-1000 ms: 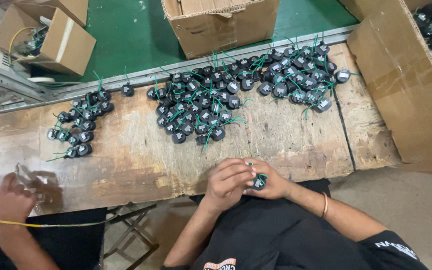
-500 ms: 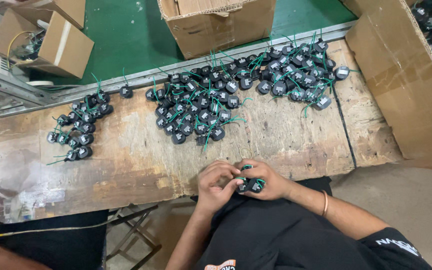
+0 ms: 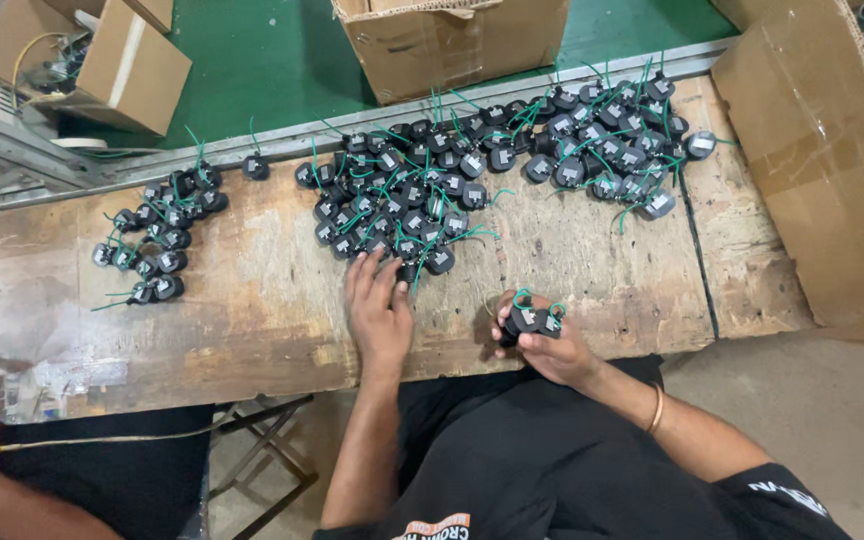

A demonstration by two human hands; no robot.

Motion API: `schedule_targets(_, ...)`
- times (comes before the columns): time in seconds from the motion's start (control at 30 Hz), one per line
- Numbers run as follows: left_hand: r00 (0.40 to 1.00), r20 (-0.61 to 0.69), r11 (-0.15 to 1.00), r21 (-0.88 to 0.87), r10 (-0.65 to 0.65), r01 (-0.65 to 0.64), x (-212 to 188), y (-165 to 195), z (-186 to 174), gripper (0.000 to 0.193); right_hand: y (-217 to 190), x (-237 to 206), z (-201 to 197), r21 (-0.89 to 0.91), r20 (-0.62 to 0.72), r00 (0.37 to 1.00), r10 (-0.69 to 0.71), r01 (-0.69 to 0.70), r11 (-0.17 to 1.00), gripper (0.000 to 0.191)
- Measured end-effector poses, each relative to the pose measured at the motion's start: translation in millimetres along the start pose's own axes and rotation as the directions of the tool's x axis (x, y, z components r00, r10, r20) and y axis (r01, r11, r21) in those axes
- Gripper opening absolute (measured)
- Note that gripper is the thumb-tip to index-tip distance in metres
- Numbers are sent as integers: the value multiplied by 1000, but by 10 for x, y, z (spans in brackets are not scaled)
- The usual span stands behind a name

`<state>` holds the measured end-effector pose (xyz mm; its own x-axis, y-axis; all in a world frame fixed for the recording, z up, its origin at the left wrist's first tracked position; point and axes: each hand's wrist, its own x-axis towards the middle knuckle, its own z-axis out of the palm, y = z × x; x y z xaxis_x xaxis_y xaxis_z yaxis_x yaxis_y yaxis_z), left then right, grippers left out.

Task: The person picks up black plug-shaped components with green wires from the workbench, wraps and secures the wire around each component by hand, and places the finished piece onto a growing pile on the bench, occasionally reaching into a cardboard box.

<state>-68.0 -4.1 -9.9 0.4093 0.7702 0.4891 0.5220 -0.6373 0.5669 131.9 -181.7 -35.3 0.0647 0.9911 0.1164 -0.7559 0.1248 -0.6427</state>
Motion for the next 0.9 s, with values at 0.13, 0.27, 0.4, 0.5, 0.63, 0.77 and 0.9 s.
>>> schedule_targets(0.13,999,-38,1000,6,-17,18,-3,42,-72,27,-13,9,27,-25,4,1000,6,-6,1000,40)
schedule_targets(0.27,996,40,997,3,77,-78,-14,126,-80,33,-39,19,57,3,-25,1000,11,-11,1000,42)
schedule_targets(0.4,998,37,999,-18,51,-51,-72,143,-30,28,-60,31,86,8,-8,1000,8,-8,1000,42)
schedule_targets(0.5,1000,23,1000,-6,-2,2,-128,59,-10,28,-68,27,90,-5,-10,1000,1,-1,1000,42)
schedule_targets(0.63,980,-147,980,-165,-131,107,-108,-86,11,29,-50,13,60,-3,0,1000,0,0,1000,41)
schedule_targets(0.77,882,51,609,-705,-468,364,-168,31,9,28,-14,13,22,66,-22,1000,3,-1,998,46)
schedule_targets(0.9,966,16,636,-750,-259,183,-399,534,34,17,-4,44,31,130,-67,997,42,-33,991,56)
